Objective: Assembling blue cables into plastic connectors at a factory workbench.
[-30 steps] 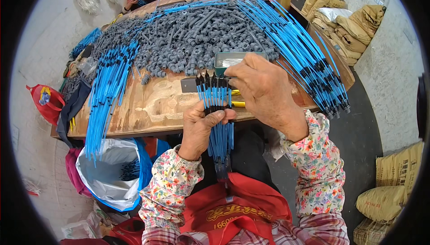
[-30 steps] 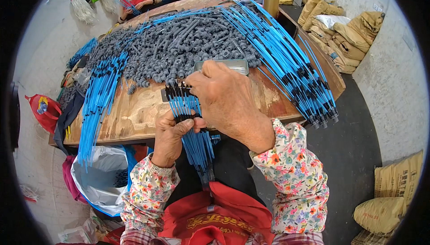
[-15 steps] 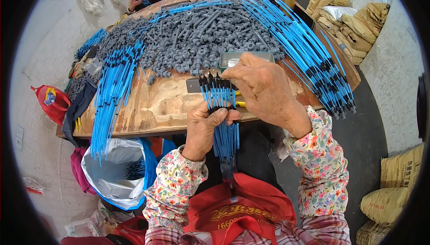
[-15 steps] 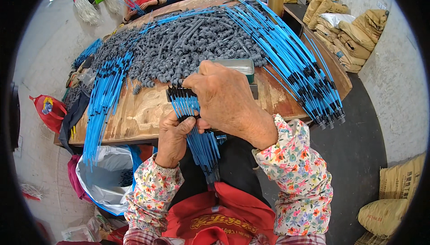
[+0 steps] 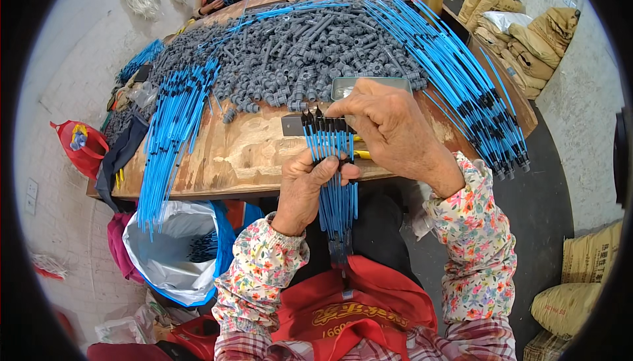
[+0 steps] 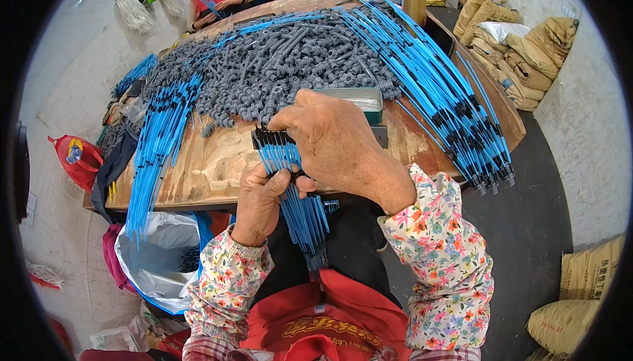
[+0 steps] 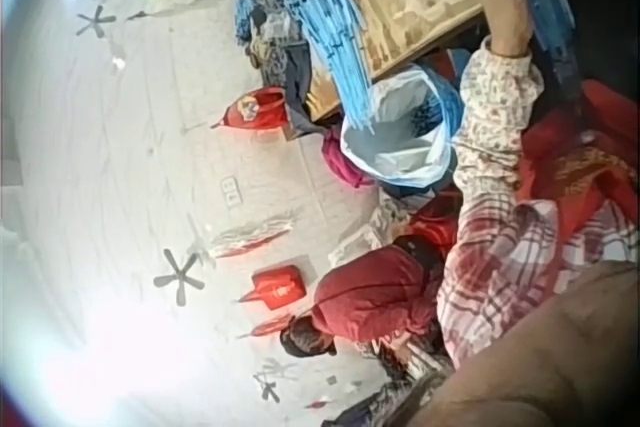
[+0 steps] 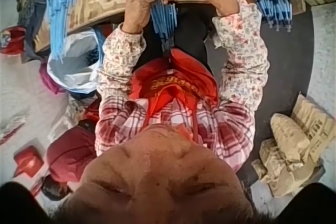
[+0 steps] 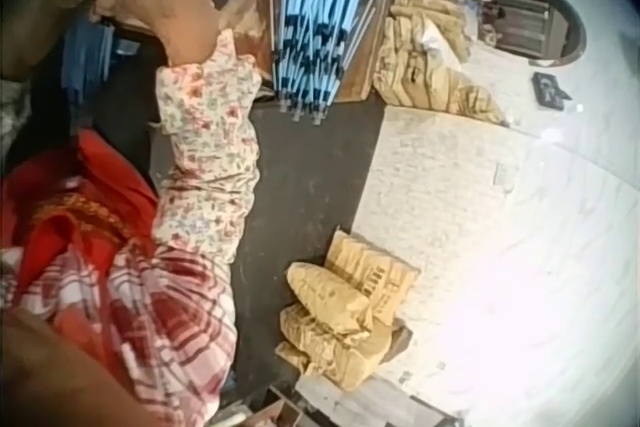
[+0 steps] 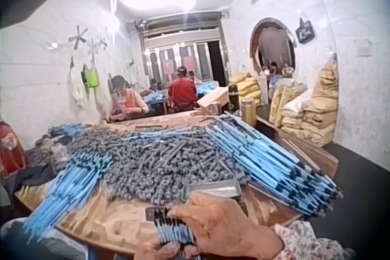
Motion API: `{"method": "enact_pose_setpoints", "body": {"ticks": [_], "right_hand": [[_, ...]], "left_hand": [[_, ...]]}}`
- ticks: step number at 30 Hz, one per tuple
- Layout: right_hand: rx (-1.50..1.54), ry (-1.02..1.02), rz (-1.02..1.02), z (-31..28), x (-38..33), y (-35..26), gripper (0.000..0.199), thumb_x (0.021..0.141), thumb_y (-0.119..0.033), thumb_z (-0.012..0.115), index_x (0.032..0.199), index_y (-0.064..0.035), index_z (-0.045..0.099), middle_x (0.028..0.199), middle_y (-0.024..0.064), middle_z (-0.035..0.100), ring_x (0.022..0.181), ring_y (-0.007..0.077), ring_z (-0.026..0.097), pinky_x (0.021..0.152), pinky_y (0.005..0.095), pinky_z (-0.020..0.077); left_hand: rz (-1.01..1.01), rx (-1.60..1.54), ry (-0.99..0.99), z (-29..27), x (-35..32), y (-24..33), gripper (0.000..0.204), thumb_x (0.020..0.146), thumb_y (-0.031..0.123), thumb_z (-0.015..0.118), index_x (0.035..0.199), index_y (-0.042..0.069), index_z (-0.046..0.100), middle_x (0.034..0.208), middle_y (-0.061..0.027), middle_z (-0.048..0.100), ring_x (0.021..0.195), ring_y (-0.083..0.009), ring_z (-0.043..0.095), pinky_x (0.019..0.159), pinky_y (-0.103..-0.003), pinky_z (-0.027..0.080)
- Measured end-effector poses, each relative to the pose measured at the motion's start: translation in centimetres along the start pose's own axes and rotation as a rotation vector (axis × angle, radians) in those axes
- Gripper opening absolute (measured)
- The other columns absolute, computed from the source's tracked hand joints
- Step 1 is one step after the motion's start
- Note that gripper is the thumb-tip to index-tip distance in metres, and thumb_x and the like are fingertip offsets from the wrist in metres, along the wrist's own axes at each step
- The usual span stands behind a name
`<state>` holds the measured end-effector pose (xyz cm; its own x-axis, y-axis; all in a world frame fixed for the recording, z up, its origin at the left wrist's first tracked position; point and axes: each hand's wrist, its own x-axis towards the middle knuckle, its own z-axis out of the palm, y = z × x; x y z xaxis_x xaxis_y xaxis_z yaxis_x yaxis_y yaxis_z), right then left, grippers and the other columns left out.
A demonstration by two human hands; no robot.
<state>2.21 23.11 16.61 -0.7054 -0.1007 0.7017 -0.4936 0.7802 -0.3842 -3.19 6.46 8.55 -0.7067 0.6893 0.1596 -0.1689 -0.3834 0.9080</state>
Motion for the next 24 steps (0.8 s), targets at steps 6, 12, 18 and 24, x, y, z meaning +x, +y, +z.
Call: {"method": "enact_pose_setpoints", "body": {"ticks": [6,12,18,24], "right_hand": [[-0.039,-0.012,0.056,0.18,0.03,-0.58,0.019,0.083,-0.001,0.052,0.095,-0.0053,0.067,0.067,0.0083,0.049,0.062,0.0220,0.050,0.056,0.0324,0.0396],[0.007,-0.032,-0.016,0.05,0.19,0.17,0.020,0.082,0.000,0.053,0.094,-0.0056,0.067,0.067,0.0078,0.049,0.061,0.0220,0.050,0.056,0.0324,0.0401],[-0.044,-0.034,-0.002,0.03,0.28,-0.46,0.020,0.083,-0.001,0.053,0.095,-0.0067,0.068,0.068,0.0078,0.048,0.062,0.0222,0.051,0.057,0.0324,0.0403],[-0.038,-0.016,0.026,0.25,0.10,-0.61,0.019,0.083,-0.003,0.053,0.095,-0.0071,0.067,0.068,0.0085,0.049,0.062,0.0228,0.052,0.056,0.0327,0.0404]], "left_hand": [[0.009,0.034,-0.016,-0.40,0.09,-0.14,0.024,0.091,0.020,0.059,0.103,0.000,0.061,0.081,-0.0103,0.068,0.067,-0.0109,0.060,0.063,-0.023,0.050],[-0.045,-0.013,0.002,-0.30,-0.17,0.13,0.026,0.093,0.023,0.055,0.104,0.000,0.061,0.082,-0.0103,0.068,0.068,-0.0117,0.063,0.062,-0.024,0.052],[-0.039,0.020,0.007,-0.47,-0.14,0.06,0.027,0.094,0.025,0.053,0.104,0.000,0.062,0.082,-0.0103,0.068,0.069,-0.0121,0.064,0.062,-0.024,0.052],[-0.033,0.006,0.001,-0.63,0.02,0.03,0.027,0.094,0.024,0.053,0.105,0.000,0.062,0.081,-0.0100,0.068,0.069,-0.0119,0.064,0.062,-0.024,0.052]]}}
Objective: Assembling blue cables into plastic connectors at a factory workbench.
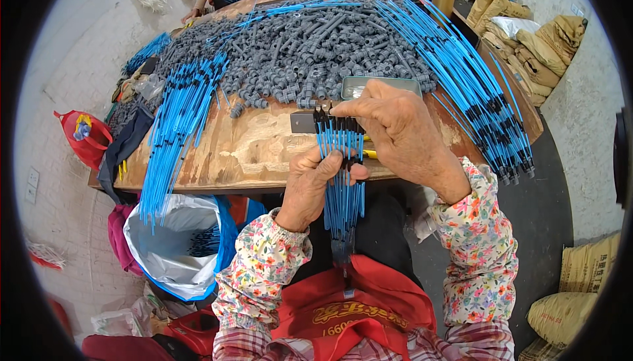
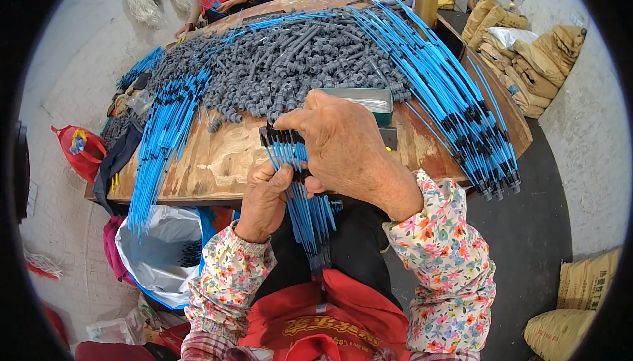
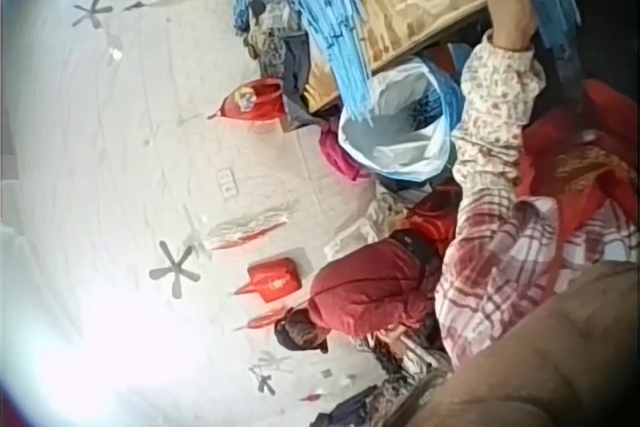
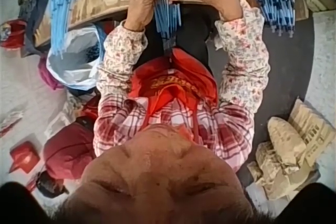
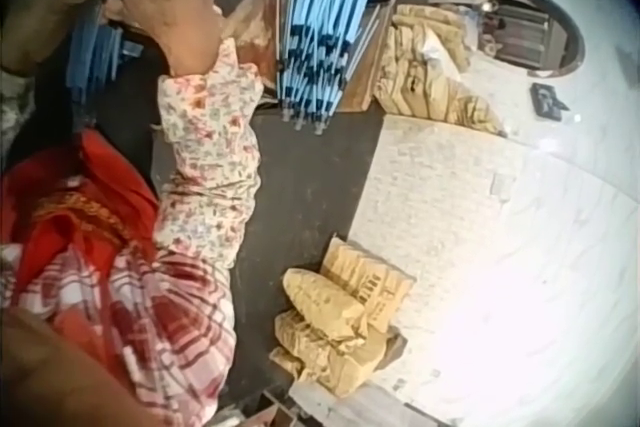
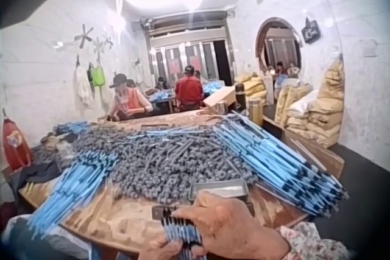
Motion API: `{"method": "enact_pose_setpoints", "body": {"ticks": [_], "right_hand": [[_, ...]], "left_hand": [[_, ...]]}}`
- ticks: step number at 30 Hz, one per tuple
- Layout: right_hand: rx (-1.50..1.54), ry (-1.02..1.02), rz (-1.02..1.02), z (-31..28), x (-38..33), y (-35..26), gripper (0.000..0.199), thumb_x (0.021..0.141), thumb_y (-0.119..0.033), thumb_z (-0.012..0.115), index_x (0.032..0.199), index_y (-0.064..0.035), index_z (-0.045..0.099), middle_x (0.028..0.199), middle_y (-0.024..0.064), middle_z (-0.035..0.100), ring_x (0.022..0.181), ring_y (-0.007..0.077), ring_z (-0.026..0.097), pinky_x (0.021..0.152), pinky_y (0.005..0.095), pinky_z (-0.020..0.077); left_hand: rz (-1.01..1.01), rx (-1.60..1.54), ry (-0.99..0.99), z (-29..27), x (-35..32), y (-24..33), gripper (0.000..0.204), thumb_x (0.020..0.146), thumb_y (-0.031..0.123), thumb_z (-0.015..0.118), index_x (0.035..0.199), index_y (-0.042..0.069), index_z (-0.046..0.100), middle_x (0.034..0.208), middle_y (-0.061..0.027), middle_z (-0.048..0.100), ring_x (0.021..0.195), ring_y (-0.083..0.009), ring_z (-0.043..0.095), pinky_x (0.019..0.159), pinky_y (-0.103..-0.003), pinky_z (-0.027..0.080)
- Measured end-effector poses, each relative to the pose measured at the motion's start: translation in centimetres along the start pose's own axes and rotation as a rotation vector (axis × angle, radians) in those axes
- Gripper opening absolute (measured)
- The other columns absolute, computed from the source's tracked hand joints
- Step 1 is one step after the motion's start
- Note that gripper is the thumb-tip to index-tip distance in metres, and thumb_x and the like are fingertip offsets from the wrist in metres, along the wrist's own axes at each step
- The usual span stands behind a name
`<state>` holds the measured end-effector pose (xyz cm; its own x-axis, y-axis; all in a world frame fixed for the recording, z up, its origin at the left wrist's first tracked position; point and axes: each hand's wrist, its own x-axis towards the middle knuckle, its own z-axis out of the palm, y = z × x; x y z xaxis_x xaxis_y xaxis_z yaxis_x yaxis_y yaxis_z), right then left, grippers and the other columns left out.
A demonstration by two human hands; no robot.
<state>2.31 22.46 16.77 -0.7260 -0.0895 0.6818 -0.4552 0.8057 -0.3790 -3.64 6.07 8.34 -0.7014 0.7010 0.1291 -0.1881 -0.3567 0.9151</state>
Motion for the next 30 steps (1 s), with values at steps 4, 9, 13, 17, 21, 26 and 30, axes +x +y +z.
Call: {"method": "enact_pose_setpoints", "body": {"ticks": [4,9,13,17,21,26,30], "right_hand": [[-0.061,-0.010,0.012,-0.07,0.07,-0.45,0.019,0.082,-0.004,0.054,0.095,-0.0065,0.067,0.069,0.0095,0.049,0.063,0.0243,0.053,0.056,0.0334,0.0403],[-0.105,0.025,-0.052,-0.02,0.18,-0.57,0.020,0.080,-0.004,0.054,0.095,-0.0075,0.067,0.070,0.0105,0.050,0.063,0.0263,0.053,0.055,0.0352,0.0410],[-0.115,0.021,-0.063,-0.02,0.23,-0.30,0.020,0.080,-0.004,0.054,0.094,-0.0076,0.067,0.072,0.0110,0.051,0.064,0.0271,0.054,0.056,0.0361,0.0418],[-0.119,0.011,-0.031,0.00,0.10,-0.52,0.019,0.080,-0.004,0.054,0.094,-0.0069,0.066,0.073,0.0114,0.051,0.064,0.0274,0.054,0.056,0.0360,0.0420],[-0.110,0.006,-0.006,0.09,0.10,-0.60,0.019,0.080,-0.004,0.054,0.094,-0.0062,0.066,0.072,0.0117,0.051,0.064,0.0274,0.054,0.056,0.0355,0.0415],[-0.058,-0.006,-0.018,0.03,0.32,-0.53,0.020,0.080,-0.003,0.053,0.095,-0.0061,0.066,0.070,0.0110,0.049,0.063,0.0266,0.052,0.056,0.0347,0.0407],[0.000,-0.021,-0.025,0.07,0.31,0.06,0.020,0.081,-0.004,0.052,0.097,-0.0055,0.066,0.070,0.0104,0.047,0.063,0.0255,0.051,0.056,0.0344,0.0398]], "left_hand": [[-0.015,-0.024,0.007,0.28,-0.13,0.28,0.027,0.094,0.024,0.053,0.105,0.000,0.062,0.081,-0.0101,0.068,0.069,-0.0118,0.064,0.062,-0.024,0.052],[0.027,0.029,-0.040,-0.04,-0.12,0.07,0.027,0.094,0.024,0.054,0.106,0.000,0.061,0.082,-0.0104,0.068,0.070,-0.0118,0.064,0.063,-0.024,0.053],[0.008,0.010,-0.036,0.15,-0.24,0.35,0.028,0.093,0.024,0.055,0.106,0.001,0.062,0.082,-0.0100,0.068,0.070,-0.0118,0.064,0.063,-0.024,0.053],[0.000,-0.013,-0.046,-0.13,-0.16,-0.02,0.027,0.093,0.024,0.055,0.106,0.001,0.062,0.082,-0.0098,0.068,0.071,-0.0120,0.064,0.063,-0.025,0.053],[0.011,0.020,-0.061,-0.23,-0.08,0.03,0.028,0.093,0.024,0.056,0.107,0.001,0.061,0.082,-0.0099,0.068,0.071,-0.0125,0.064,0.063,-0.025,0.052],[-0.003,0.024,-0.052,-0.21,-0.12,0.21,0.030,0.094,0.026,0.054,0.107,0.000,0.060,0.082,-0.0110,0.068,0.071,-0.0138,0.064,0.064,-0.025,0.052],[-0.025,0.007,-0.050,-0.15,-0.13,0.42,0.033,0.095,0.030,0.051,0.108,0.001,0.059,0.083,-0.0118,0.068,0.072,-0.0153,0.065,0.065,-0.026,0.052]]}}
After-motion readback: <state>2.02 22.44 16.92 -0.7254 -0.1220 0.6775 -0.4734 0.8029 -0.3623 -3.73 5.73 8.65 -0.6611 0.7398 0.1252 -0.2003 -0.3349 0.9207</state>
